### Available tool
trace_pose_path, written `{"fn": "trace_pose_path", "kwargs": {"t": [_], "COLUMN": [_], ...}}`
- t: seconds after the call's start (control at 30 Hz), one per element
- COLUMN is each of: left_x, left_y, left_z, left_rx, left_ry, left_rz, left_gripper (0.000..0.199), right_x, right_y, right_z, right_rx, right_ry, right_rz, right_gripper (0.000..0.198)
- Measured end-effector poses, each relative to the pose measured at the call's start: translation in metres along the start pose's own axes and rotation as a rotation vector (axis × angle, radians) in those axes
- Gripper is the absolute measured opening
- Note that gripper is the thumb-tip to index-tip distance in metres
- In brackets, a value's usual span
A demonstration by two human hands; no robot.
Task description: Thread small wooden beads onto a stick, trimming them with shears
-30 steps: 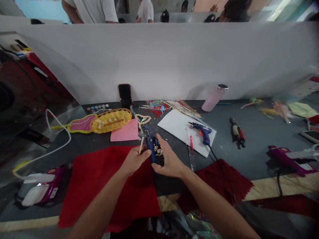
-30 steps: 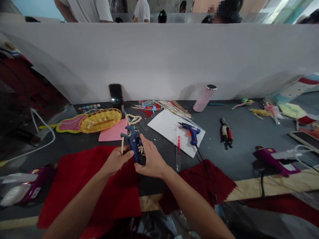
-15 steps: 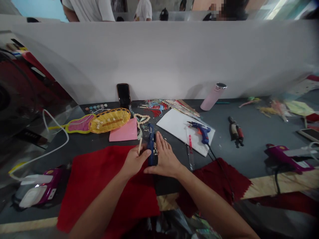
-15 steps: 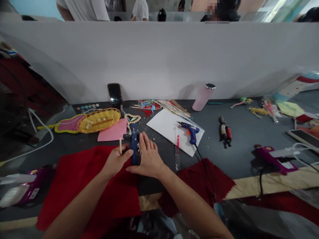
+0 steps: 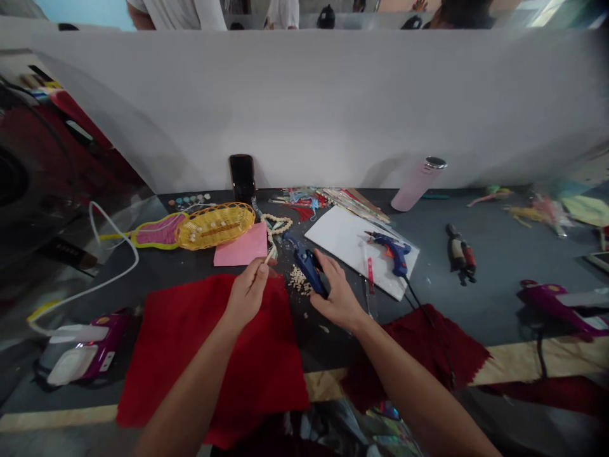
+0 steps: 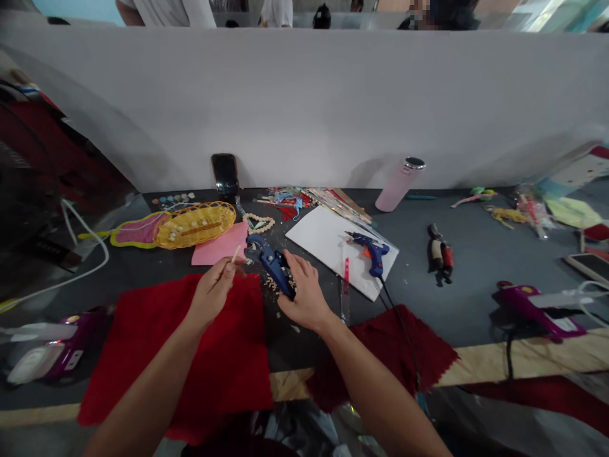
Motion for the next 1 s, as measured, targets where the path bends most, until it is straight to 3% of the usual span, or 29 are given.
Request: {"fn": "trace_pose_path", "kwargs": {"t": [0.17, 0.73, 1.0], "left_x": [-0.004, -0.004, -0.004], "left_y": [-0.005, -0.003, -0.005], "left_z": [0.002, -0.008, -0.005], "left_rx": [-0.013, -0.040, -0.068], "left_ry": [0.035, -0.027, 0.002], "left_rz": [-0.042, -0.102, -0.106], "left_gripper": [0.033, 0.030, 0.028], "right_x": [-0.001, 0.001, 0.001], "right_y": [-0.012, -0.015, -0.013], "right_z": [0.001, -0.010, -0.009], "right_rx": [0.066, 0.028, 0.015], "right_ry": [-0.028, -0.087, -0.071], "right_rz": [0.031, 0.060, 0.049], "right_gripper": [0.080, 0.070, 0.071]}}
Point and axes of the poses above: each hand's wrist, its own x-axis away from the middle knuckle, its own z-axis out of the back of the hand, y = z × x, the point moved 10 cm from there along -x, towards the middle knuckle, and after that the axes turned 4 degrees about z, right-handed, at the moved point
